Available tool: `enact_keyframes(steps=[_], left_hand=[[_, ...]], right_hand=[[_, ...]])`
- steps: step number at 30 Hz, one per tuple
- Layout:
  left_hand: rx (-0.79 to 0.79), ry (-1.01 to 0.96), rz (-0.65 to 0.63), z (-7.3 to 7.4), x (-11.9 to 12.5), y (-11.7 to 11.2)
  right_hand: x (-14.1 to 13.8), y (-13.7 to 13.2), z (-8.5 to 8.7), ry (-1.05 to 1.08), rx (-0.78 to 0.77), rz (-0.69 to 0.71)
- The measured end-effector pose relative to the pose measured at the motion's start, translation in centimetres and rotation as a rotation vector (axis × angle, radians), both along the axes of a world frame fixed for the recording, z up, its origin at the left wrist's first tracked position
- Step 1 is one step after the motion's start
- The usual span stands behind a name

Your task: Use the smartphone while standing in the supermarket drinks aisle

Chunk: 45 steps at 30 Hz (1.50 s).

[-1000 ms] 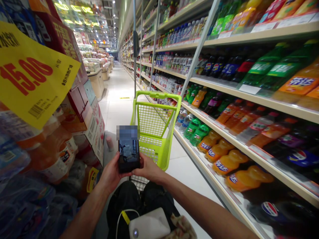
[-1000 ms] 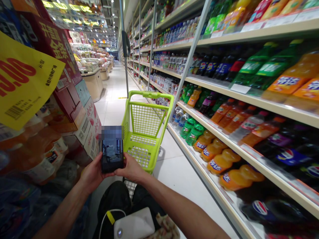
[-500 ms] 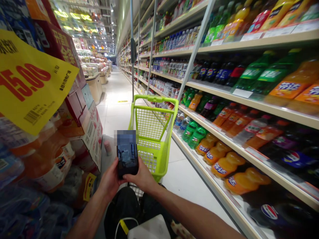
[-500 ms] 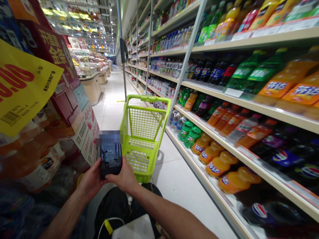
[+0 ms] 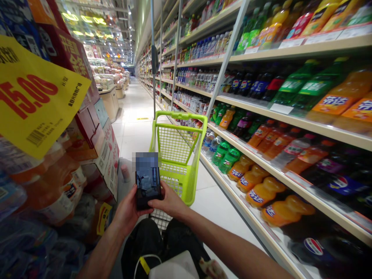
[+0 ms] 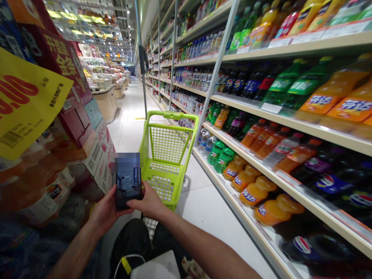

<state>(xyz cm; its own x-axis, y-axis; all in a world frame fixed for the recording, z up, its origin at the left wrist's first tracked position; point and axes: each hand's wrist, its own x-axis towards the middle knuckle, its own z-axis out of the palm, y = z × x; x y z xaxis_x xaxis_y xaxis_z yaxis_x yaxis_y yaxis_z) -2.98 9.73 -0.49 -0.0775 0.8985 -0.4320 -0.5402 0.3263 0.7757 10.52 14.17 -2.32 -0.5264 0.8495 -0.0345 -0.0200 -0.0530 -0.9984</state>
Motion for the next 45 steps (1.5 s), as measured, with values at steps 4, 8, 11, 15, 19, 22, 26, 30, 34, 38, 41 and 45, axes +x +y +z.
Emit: enact_keyframes(steps=[4, 8, 11, 15, 19, 22, 26, 30, 34, 38, 41, 45], left_hand=[[0.005, -0.01, -0.005, 0.0, 0.0, -0.1], [-0.003, -0.02, 0.008, 0.0, 0.0, -0.1], [-0.013, -0.024, 0.003, -0.1, 0.1, 0.0], [-0.029, -0.025, -0.007, -0.1, 0.1, 0.1], [-0.026, -0.026, -0.012, 0.0, 0.1, 0.0], [-0.021, -0.023, -0.009, 0.3, 0.1, 0.0], [-0.008, -0.009, 0.0, 0.6, 0.2, 0.0], [0.016, -0.007, 0.03, 0.8, 0.6, -0.1], [0.032, -0.009, 0.03, 0.6, 0.7, -0.2], [0.025, -0.002, 0.03, 0.6, 0.6, -0.3], [0.026, -0.007, 0.019, 0.7, 0.5, -0.3], [0.01, -0.026, -0.003, 0.6, 0.4, -0.3]], right_hand=[[0.2, 0.6, -0.3, -0.009, -0.003, 0.008], [0.4, 1.3, -0.6, -0.024, 0.024, 0.019], [0.4, 1.6, -0.6, -0.053, 0.065, 0.014], [0.1, 2.0, -0.3, -0.092, 0.134, -0.031], [0.1, 2.6, 0.6, -0.113, 0.149, -0.109], [0.3, 2.7, 1.0, -0.135, 0.14, -0.117], [0.3, 1.4, 0.3, -0.062, 0.13, 0.007], [-0.4, -0.3, -0.3, -0.067, 0.182, -0.115], [-0.8, -1.1, -0.3, -0.148, 0.198, -0.221], [-0.6, -0.8, -0.2, -0.12, 0.214, -0.162], [-0.1, -0.2, 0.1, -0.066, 0.17, -0.105], [0.4, 0.6, 0.6, -0.015, 0.063, -0.027]])
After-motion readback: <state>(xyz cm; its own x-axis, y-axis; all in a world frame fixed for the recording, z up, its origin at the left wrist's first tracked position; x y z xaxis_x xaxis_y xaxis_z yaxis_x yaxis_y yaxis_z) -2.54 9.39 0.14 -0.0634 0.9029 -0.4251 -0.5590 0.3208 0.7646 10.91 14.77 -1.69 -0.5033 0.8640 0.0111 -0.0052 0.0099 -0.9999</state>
